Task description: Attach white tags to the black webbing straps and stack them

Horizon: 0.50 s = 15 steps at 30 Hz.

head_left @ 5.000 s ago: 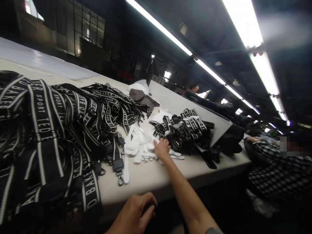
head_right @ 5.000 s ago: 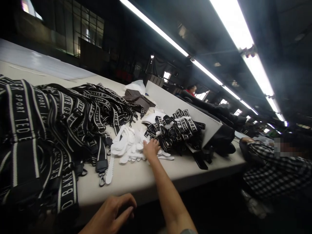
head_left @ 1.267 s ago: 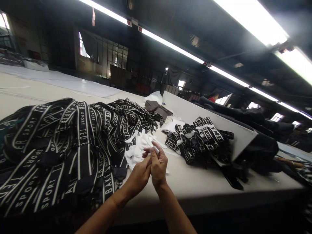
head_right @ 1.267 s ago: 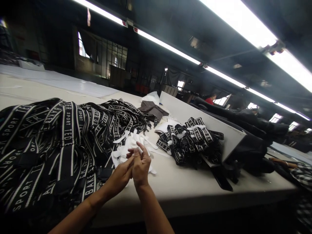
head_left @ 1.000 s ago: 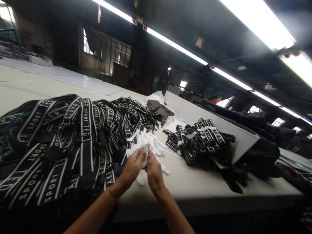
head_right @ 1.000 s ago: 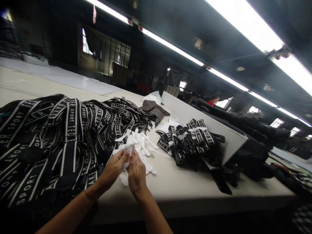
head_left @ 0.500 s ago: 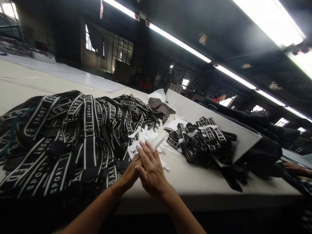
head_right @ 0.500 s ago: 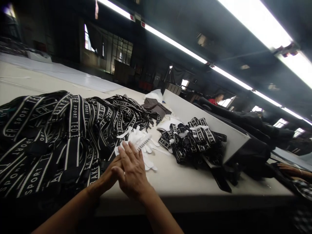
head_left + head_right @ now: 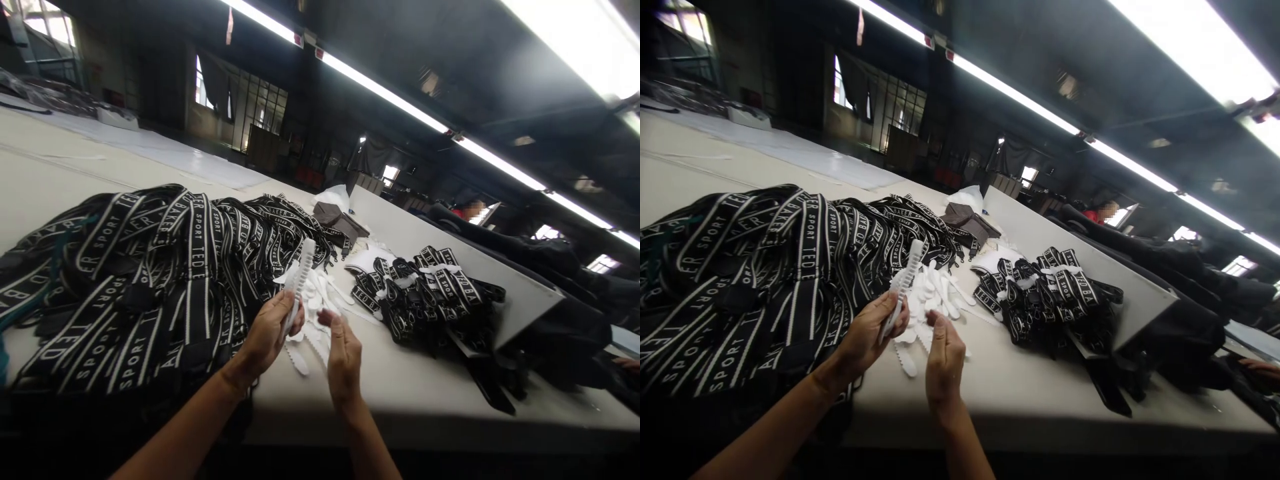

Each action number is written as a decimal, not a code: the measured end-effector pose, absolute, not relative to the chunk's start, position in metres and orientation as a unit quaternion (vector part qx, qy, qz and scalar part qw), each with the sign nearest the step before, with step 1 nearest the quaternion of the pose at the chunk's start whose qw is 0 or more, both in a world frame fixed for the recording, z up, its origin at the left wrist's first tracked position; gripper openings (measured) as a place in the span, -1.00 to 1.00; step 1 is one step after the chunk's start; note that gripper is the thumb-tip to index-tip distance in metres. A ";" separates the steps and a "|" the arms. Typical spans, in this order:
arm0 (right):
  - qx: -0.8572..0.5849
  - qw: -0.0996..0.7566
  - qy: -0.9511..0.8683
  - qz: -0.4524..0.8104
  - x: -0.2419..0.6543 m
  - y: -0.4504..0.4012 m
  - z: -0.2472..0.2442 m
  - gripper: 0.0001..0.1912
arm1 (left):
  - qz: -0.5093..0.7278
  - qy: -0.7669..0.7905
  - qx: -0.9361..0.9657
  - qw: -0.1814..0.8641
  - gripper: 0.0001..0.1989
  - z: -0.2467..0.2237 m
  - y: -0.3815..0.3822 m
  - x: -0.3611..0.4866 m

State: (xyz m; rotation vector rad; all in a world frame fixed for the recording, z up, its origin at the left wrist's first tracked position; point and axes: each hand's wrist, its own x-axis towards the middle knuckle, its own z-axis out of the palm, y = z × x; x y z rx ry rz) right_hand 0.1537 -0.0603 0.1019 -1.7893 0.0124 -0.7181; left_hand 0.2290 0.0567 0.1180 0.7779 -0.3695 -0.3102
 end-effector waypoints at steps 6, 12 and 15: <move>-0.817 0.392 -0.140 -0.398 0.156 -0.064 0.139 -0.45 | -0.195 -0.154 0.363 0.898 -0.59 0.119 0.050 0.218; -0.842 0.498 -0.137 -0.157 0.144 -0.049 0.088 -0.56 | -0.147 -0.163 0.374 0.901 -0.57 0.125 0.066 0.225; -0.828 0.466 -0.098 -0.295 0.144 -0.058 0.080 -0.67 | -0.189 -0.167 0.379 0.890 -0.57 0.124 0.070 0.228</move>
